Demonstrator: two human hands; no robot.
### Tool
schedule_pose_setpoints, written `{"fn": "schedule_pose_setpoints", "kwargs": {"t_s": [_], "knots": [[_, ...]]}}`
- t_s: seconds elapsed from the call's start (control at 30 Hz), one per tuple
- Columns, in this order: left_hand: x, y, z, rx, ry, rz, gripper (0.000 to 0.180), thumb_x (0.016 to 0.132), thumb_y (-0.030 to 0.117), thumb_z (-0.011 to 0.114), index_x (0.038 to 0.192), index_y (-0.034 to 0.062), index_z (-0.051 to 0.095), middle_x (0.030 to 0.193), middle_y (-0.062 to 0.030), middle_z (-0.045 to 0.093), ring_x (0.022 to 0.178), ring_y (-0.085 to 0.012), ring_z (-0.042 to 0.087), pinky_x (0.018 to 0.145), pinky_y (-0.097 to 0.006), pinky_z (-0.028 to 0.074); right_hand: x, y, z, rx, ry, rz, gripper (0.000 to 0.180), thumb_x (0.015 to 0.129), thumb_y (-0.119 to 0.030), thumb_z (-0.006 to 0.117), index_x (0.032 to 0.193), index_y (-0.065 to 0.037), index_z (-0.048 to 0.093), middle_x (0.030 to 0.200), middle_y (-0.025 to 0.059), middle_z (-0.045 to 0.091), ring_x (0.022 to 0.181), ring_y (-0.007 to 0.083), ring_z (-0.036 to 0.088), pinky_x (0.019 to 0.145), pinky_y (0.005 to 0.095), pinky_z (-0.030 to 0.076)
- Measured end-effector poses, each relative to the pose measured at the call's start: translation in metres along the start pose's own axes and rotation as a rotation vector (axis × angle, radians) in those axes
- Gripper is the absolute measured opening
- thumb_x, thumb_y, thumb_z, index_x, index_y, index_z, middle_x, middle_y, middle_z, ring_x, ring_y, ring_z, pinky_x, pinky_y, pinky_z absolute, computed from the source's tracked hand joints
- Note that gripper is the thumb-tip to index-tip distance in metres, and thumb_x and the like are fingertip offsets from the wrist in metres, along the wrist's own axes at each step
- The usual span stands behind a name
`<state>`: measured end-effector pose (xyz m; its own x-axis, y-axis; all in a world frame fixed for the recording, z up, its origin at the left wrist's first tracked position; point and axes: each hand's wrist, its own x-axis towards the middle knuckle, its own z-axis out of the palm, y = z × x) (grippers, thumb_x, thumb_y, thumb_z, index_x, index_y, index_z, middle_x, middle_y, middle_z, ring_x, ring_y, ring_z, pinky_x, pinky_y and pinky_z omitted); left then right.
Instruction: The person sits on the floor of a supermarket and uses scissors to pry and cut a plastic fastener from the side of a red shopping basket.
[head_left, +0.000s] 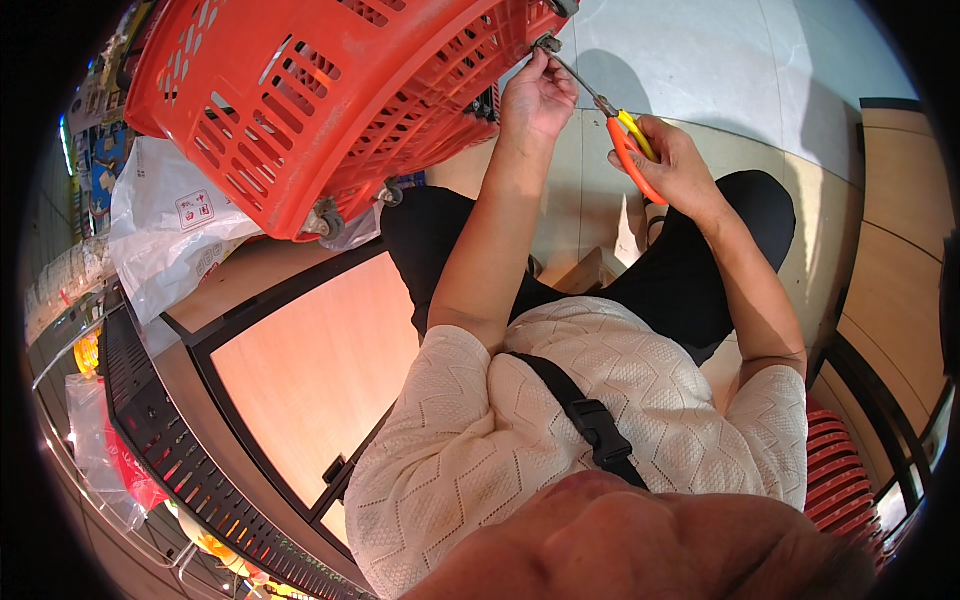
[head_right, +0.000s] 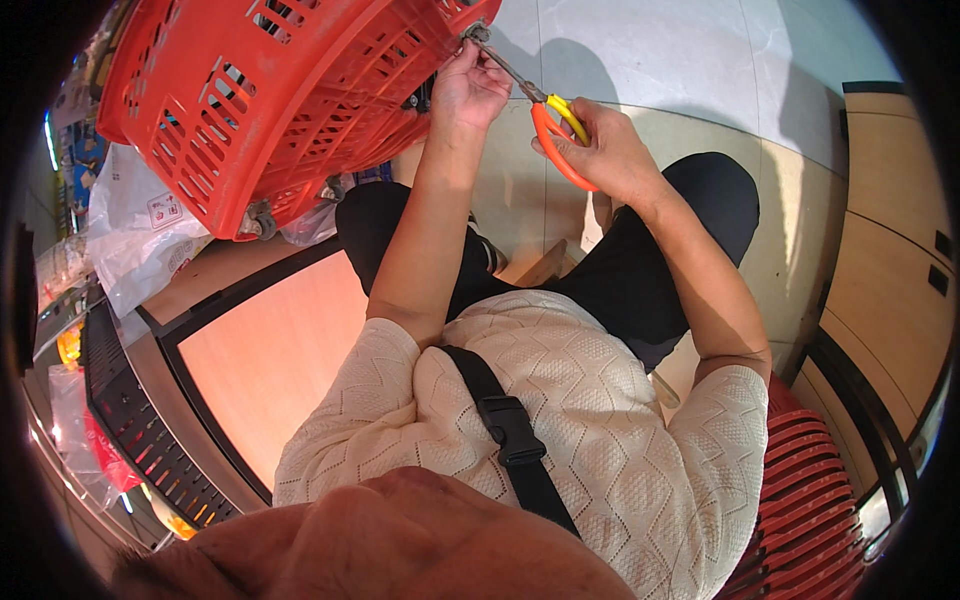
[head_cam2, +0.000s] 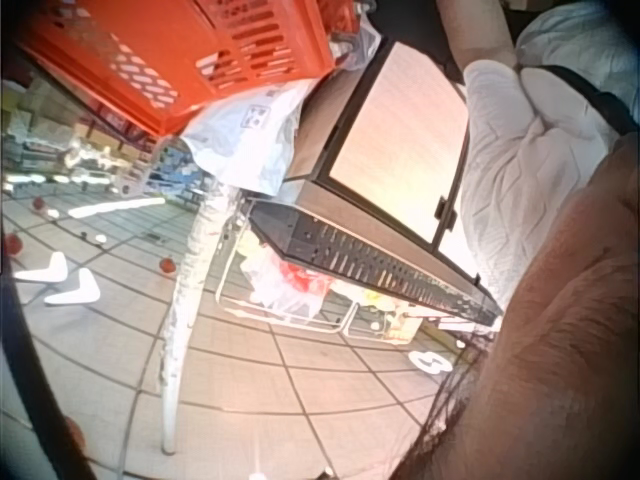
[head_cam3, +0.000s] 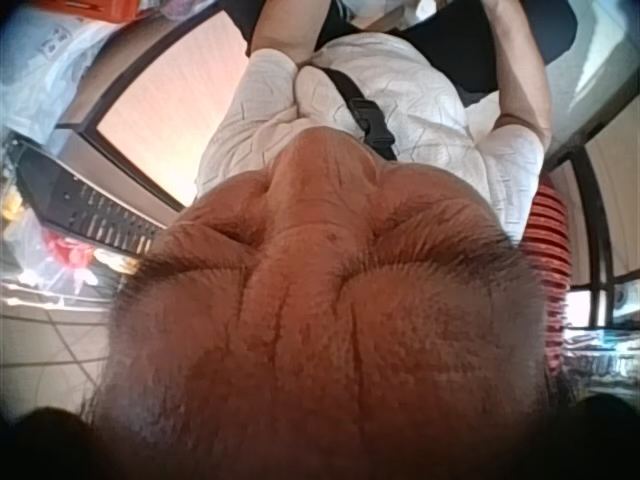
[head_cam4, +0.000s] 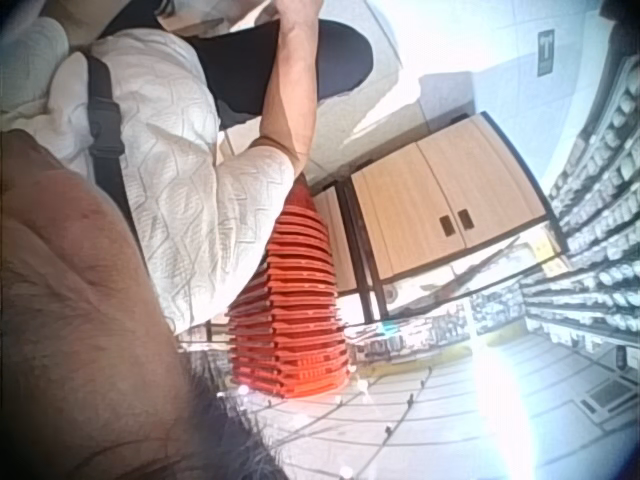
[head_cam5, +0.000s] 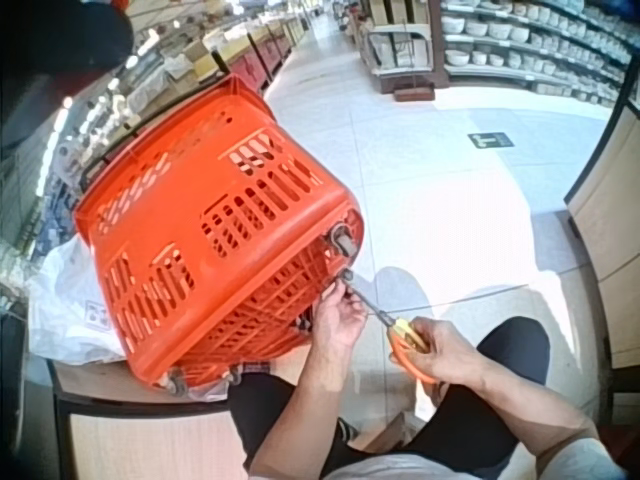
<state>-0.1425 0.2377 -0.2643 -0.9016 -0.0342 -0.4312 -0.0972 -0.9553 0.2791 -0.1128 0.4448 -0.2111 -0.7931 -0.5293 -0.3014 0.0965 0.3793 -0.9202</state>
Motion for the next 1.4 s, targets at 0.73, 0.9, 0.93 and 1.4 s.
{"fn": "schedule_pose_setpoints", "kwargs": {"t_s": [0.73,0.9,0.93,1.4], "knots": [[0.002,-0.001,-0.004,0.020,0.016,0.003,0.007,0.094,0.019,0.055,0.092,0.0134,0.058,0.077,0.0018,0.056,0.071,-0.0104,0.053,0.058,-0.025,0.044,0.008,0.010,0.004,0.063,-0.050,0.058,0.031,0.095,-0.029,0.056,0.100,0.000,0.060,0.072,0.0007,0.053,0.063,0.0091,0.046,0.058,0.0270,0.041],[-0.002,-0.002,0.005,0.053,0.022,0.024,0.012,0.094,0.022,0.056,0.088,0.0120,0.057,0.074,0.0021,0.053,0.066,-0.0104,0.049,0.056,-0.024,0.042,0.007,0.010,0.002,0.058,-0.105,0.058,0.035,0.096,-0.031,0.056,0.110,0.000,0.060,0.083,-0.0031,0.058,0.072,0.0035,0.047,0.064,0.0198,0.041],[-0.003,-0.003,0.007,0.067,0.032,0.033,0.014,0.094,0.023,0.057,0.086,0.0114,0.056,0.072,0.0020,0.051,0.063,-0.0103,0.048,0.055,-0.024,0.041,0.007,0.013,0.002,0.093,-0.101,0.067,0.034,0.095,-0.032,0.056,0.107,0.001,0.060,0.078,-0.0019,0.056,0.068,0.0057,0.047,0.062,0.0226,0.041],[0.001,0.000,-0.002,0.076,0.004,0.001,0.008,0.094,0.021,0.055,0.091,0.0139,0.058,0.076,0.0031,0.054,0.068,-0.0101,0.049,0.059,-0.024,0.042,-0.002,-0.020,0.001,-0.064,-0.053,0.090,0.041,0.086,-0.036,0.062,0.097,0.003,0.058,0.075,0.0099,0.057,0.066,0.0160,0.052,0.063,0.0312,0.044]]}}
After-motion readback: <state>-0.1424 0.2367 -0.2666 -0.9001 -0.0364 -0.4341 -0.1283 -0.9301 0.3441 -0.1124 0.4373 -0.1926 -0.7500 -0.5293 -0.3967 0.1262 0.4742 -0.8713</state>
